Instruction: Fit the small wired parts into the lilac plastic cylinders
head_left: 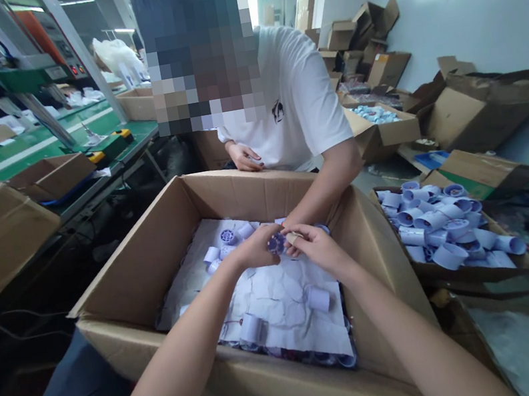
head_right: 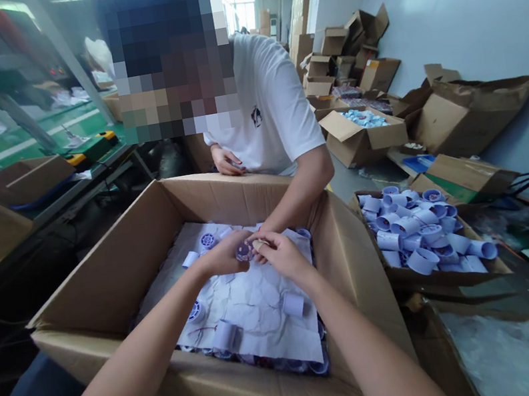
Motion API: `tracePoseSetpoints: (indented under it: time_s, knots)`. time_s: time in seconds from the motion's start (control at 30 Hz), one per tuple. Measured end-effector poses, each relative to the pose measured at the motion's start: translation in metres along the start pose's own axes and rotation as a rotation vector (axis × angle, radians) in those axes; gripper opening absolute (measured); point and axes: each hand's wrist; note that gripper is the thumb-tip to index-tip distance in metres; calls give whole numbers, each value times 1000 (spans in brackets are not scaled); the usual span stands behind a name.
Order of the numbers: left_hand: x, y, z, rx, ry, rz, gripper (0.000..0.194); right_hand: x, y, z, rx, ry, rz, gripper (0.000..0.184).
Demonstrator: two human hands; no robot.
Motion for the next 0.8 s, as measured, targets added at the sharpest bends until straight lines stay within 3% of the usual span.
tracePoseSetpoints:
  time_s: [0.17,0.33,0.47,0.8]
  knots:
    - [-1,3,0,2,21,12,46,1,5,0,-88,50,-69,21]
    - [-4,5,1,22,15,2,51,-4,7,-1,-394,59,-205,15]
    - [-4,6,2,57,22,-5,46,-9,3,0,-588,40,-286,21]
    - [-3,7,1,37,26,38,43,-5,2,-5,-738,40,-466,22]
Point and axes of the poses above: each hand's wrist, its own x-axis towards the middle knuckle, its own z-axis out of the palm, y = z × x, and after that the axes turned 1 degree about y, right-handed
